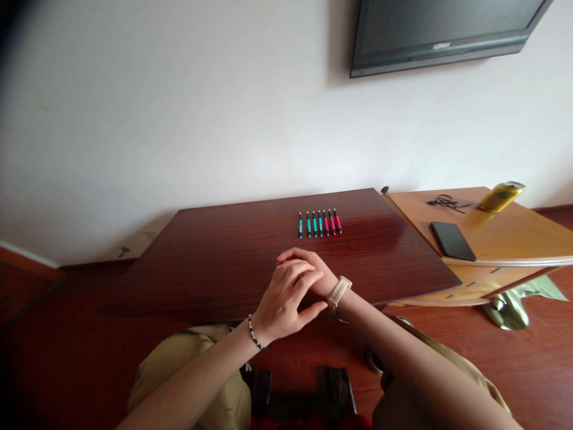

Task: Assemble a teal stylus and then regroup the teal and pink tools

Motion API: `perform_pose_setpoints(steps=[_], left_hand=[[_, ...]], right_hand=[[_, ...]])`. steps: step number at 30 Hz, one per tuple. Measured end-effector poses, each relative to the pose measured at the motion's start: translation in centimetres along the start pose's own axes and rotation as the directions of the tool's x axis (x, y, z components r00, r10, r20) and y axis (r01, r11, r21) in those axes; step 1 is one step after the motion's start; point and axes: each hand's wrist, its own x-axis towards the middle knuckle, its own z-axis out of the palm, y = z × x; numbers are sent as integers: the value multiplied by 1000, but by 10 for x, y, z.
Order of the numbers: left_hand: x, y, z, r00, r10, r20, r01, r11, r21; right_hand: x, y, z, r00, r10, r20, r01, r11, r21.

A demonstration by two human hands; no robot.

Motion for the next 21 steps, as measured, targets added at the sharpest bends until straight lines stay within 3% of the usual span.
perform_pose_setpoints(steps=[2,4,6,9,12,16,21], left_hand=[[-4,0,4,996,-72,-48,71,997,-37],[-7,3,12,993,-117,-28,114,989,-91],[-8,7,20,990,-139,-9,137,982,-132],[-7,12,28,980,-198,-6,194,967,-166],[-5,15,28,955,-296,-4,287,930,-229],[-1,15,21,926,-376,15,357,866,-351],[0,14,16,907,-408,105,413,811,-415]], right_hand=[[24,11,-30,963,227,148,-250,954,167],[41,21,-49,862,443,247,-506,781,366],[50,30,-55,802,551,229,-583,644,495],[51,38,-49,824,541,168,-534,645,547],[50,41,-44,878,469,98,-447,727,522],[52,38,-48,916,398,46,-382,833,400],[52,25,-50,988,147,48,-154,971,181]])
